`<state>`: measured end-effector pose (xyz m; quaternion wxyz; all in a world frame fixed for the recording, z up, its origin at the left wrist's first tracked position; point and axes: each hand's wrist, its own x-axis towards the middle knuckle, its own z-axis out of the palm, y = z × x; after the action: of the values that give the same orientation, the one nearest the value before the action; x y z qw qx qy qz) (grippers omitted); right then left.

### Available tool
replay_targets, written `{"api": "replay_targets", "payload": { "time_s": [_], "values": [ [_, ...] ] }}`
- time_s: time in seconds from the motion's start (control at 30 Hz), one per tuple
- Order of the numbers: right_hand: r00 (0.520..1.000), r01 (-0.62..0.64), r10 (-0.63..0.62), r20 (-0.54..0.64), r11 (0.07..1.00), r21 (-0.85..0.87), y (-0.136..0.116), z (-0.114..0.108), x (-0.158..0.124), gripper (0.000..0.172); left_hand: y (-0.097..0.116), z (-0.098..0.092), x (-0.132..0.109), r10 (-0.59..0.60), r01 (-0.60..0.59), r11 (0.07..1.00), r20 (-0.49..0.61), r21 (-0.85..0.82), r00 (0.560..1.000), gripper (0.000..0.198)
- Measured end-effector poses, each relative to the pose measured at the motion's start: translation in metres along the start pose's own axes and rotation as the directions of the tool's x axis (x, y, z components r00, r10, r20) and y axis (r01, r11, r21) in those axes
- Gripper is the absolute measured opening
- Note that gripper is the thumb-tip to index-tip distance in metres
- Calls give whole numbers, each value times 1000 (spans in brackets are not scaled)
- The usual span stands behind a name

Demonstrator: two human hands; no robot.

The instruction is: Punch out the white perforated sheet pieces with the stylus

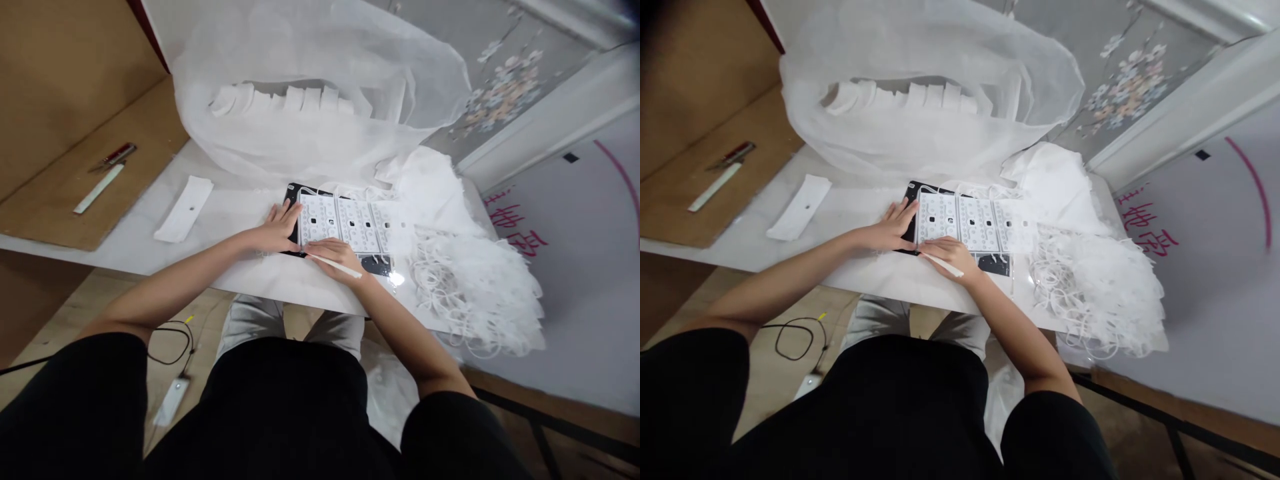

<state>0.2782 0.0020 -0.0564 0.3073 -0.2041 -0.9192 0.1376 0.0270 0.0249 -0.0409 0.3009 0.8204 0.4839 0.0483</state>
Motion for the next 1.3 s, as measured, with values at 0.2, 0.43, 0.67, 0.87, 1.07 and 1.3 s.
{"api": "replay_targets", "payload": {
  "time_s": [0.2, 0.43, 0.67, 0.87, 1.07, 1.3],
  "values": [
    [1000, 10, -9, 20, 998, -56, -2, 0, 1, 18, 7, 1, 1, -37, 37, 998, -8, 52, 999, 119],
    [981, 163, -123, 147, 939, -303, -10, -3, 7, 19, 10, 0, 4, -82, 82, 991, -4, 102, 997, 118],
    [984, 128, -79, 161, 937, -324, -11, 1, 8, 23, 11, 3, 11, -186, 188, 978, -26, 90, 982, 118],
    [995, 70, -46, 90, 956, -284, -8, 4, 7, 25, 15, 2, 11, -197, 199, 974, -29, 108, 980, 114],
    [995, -67, 50, -91, 978, -197, 5, 7, 10, 30, 13, 3, 13, -199, 202, 974, -41, 105, 979, 111],
    [855, -372, 286, -432, 920, -126, 36, -29, 29, 26, 18, -1, 11, -216, 216, 971, -6, 107, 976, 112]
  ]
}}
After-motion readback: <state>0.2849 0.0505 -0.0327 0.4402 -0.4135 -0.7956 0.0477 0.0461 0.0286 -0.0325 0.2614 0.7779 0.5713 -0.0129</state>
